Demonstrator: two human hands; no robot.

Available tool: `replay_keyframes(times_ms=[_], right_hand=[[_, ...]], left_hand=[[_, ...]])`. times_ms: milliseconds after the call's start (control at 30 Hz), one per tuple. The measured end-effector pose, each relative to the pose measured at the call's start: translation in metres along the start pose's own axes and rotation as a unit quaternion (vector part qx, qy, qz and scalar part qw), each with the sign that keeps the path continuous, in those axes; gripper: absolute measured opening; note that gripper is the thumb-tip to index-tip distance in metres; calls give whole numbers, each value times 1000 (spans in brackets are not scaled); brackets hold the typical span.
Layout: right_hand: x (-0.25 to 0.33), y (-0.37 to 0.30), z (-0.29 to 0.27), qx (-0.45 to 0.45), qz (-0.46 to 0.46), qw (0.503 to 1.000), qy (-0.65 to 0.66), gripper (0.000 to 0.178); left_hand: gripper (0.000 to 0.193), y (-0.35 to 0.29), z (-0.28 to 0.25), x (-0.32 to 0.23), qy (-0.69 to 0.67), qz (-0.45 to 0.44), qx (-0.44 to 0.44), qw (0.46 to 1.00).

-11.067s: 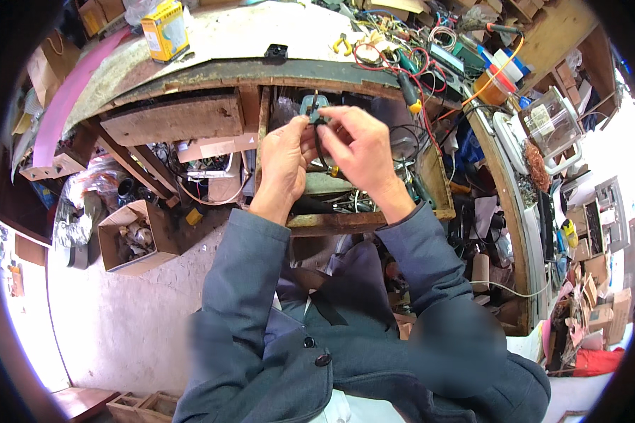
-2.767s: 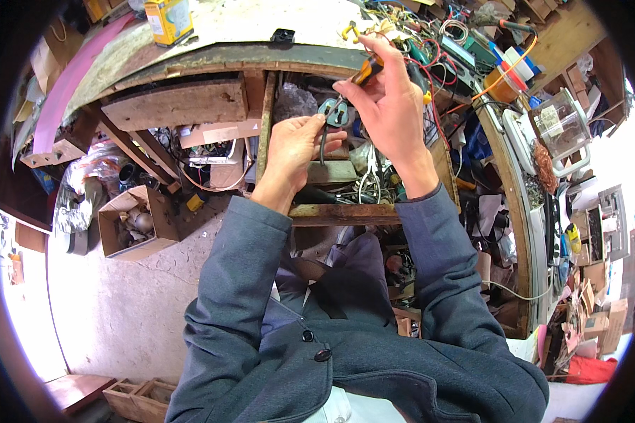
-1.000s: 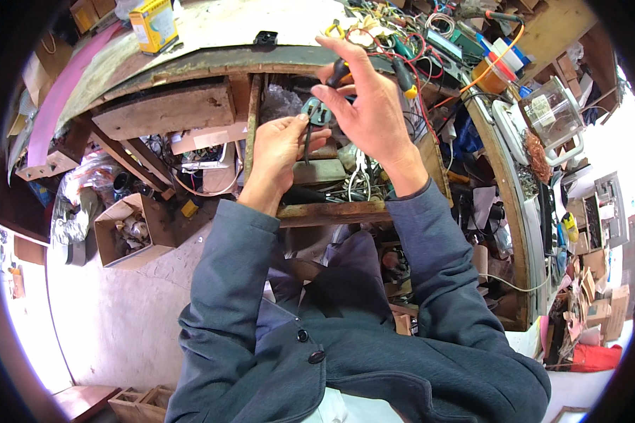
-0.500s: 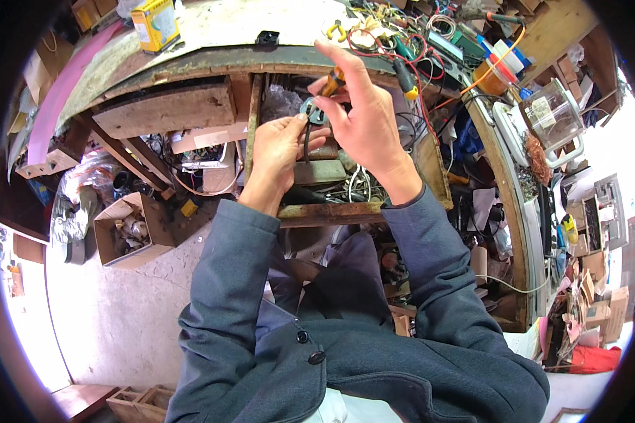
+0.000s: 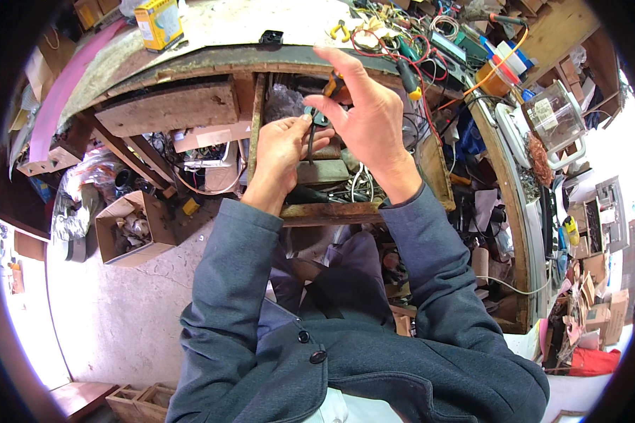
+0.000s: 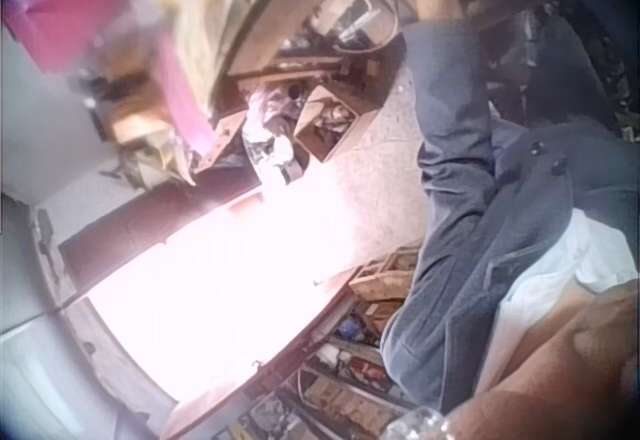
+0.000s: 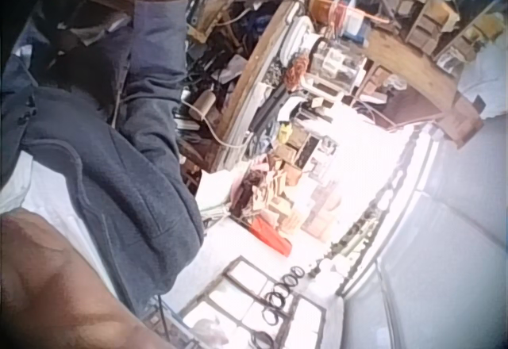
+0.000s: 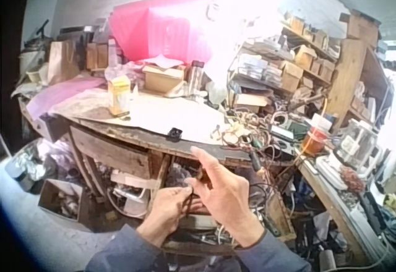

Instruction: The person retrieves a black electrical plug from a cluttered drawer, opens it with a screwdriver, and uses a multimeter to test the internal connections. The plug is then reassembled and placed back on the workbench.

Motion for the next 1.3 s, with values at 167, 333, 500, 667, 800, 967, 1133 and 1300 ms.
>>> replay_keyframes(times_ms=[167,333,500,667,800,967,1133,1300], right_hand=[[-7,-3,-5,-12,66,997,28,62],[-37,-13,-19,-100,252,949,160,34],[-61,-31,-16,100,459,848,245,20],[-71,-53,-8,123,503,769,375,23],[-68,-53,-11,119,519,753,386,23],[-71,-58,-8,120,514,755,388,21],[-70,-57,-7,129,509,753,396,20],[-70,-58,-7,129,504,755,400,19]], left_hand=[[26,3,-2,2,-46,5,-9,999],[24,1,1,-2,-12,86,-42,995],[24,-9,8,-10,167,313,-77,932],[28,-18,15,-12,251,474,-73,841],[41,-19,15,-10,238,473,-66,846],[53,-20,16,-10,246,454,-62,854],[56,-22,17,-13,249,439,-64,861],[57,-22,16,-14,267,431,-57,860]])
Point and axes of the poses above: each hand's wrist, its own y-axis towards the middle knuckle, its own z-axis out of the palm, x = y × z, the point moved 3 cm from there along y, towards the middle knuckle, and after that the axes turned 10 degrees about -x, right-handed, at the moved point
